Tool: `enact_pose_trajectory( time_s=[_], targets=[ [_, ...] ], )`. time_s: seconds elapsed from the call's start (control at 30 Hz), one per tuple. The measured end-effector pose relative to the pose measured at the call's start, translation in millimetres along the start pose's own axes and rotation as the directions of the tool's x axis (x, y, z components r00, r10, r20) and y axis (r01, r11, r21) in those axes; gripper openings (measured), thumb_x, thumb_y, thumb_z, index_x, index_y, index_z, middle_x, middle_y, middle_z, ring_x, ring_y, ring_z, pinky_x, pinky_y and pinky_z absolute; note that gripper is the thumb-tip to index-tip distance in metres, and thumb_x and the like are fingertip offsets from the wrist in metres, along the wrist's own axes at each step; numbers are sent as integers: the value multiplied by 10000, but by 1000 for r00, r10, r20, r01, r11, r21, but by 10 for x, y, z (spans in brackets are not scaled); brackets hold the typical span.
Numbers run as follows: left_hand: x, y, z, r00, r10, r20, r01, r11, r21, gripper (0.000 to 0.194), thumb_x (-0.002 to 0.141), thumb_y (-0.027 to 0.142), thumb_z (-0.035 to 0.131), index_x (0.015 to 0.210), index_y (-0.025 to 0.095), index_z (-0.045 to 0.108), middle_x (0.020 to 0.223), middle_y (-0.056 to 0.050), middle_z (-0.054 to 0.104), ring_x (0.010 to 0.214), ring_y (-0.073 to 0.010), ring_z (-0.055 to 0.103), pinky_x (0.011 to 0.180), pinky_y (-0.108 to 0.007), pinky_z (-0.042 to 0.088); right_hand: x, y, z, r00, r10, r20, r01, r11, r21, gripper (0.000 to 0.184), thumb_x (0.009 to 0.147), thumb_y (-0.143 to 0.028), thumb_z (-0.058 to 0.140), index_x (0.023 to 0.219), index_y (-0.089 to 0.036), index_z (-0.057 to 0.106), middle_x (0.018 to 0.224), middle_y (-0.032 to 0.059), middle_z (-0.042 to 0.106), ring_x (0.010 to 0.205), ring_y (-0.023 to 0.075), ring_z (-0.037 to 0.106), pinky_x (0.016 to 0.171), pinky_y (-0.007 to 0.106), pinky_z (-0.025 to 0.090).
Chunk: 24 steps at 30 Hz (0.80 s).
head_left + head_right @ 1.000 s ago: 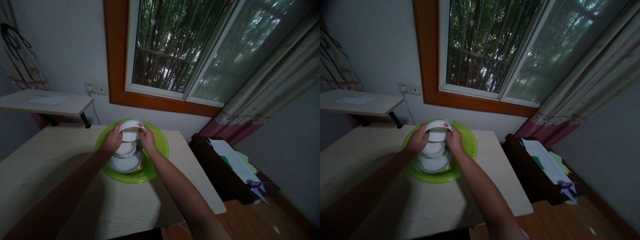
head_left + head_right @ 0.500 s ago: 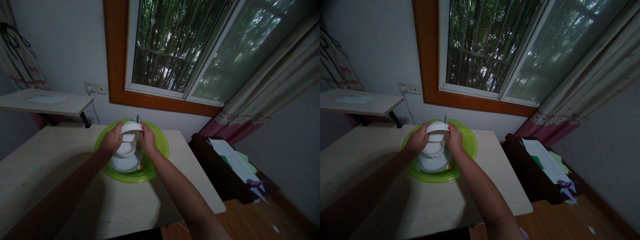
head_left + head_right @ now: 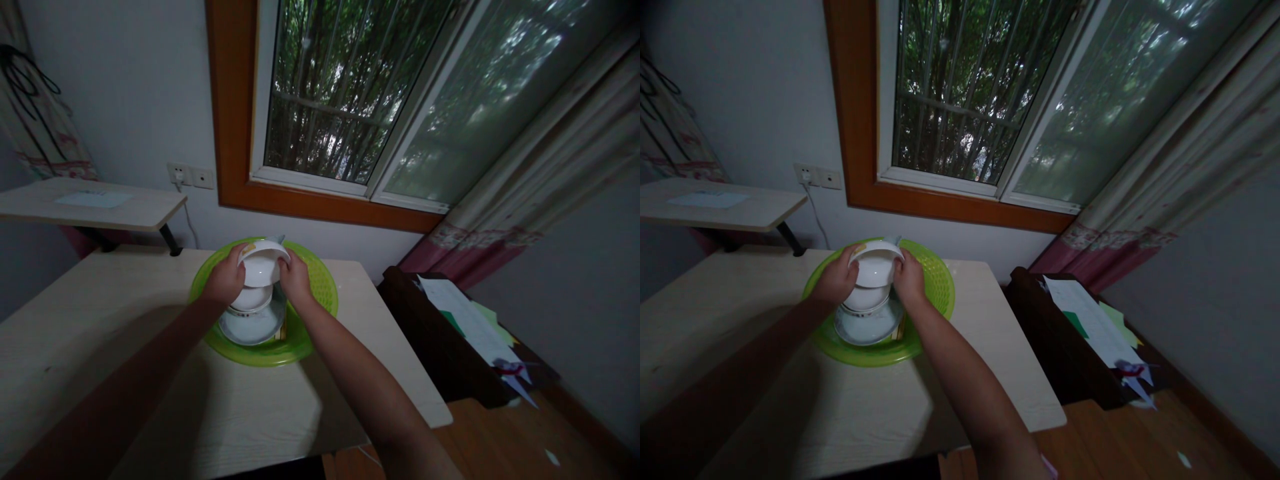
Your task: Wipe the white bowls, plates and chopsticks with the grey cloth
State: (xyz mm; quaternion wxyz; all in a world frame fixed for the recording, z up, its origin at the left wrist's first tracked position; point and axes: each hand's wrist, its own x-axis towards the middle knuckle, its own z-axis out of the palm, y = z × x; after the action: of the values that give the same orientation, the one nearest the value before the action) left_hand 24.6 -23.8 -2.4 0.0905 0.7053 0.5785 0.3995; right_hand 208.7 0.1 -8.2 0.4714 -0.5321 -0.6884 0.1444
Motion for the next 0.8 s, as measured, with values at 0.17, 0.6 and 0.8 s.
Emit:
enact_pose_trajectory(
  time_s=[0.17, 0.6, 0.8],
  targets=[
    [-31, 122, -63, 995, -51, 86, 36, 985, 167, 592, 892, 137, 415, 1483, 159, 433, 1313, -145, 661, 1175, -284, 649, 1047, -413, 477, -21, -43, -60, 993, -119, 4, 119, 985, -123, 364, 918, -104, 476, 1221, -184, 660, 1170, 94, 719, 1061, 225, 669, 971, 343, 501],
    [-49, 77, -38, 996, 28, 87, -45, 979, 201, 626, 841, 81, 425, 1463, 150, 446, 1456, -128, 562, 1263, -280, 592, 1120, -408, 422, -101, -174, -124, 897, -424, 127, 437, 804, -403, 521, 937, -117, 472, 1445, -232, 486, 1432, 86, 575, 1286, 238, 550, 1094, 404, 457],
    [-29, 20, -26, 997, 76, 18, -78, 992, 97, 604, 822, 79, 406, 1416, 163, 481, 1396, -122, 602, 1285, -268, 571, 1128, -429, 422, -93, -183, -115, 916, -399, 48, 396, 874, -281, 522, 904, -73, 462, 1402, -213, 533, 1380, 79, 617, 1261, 217, 572, 1096, 382, 458]
  ],
)
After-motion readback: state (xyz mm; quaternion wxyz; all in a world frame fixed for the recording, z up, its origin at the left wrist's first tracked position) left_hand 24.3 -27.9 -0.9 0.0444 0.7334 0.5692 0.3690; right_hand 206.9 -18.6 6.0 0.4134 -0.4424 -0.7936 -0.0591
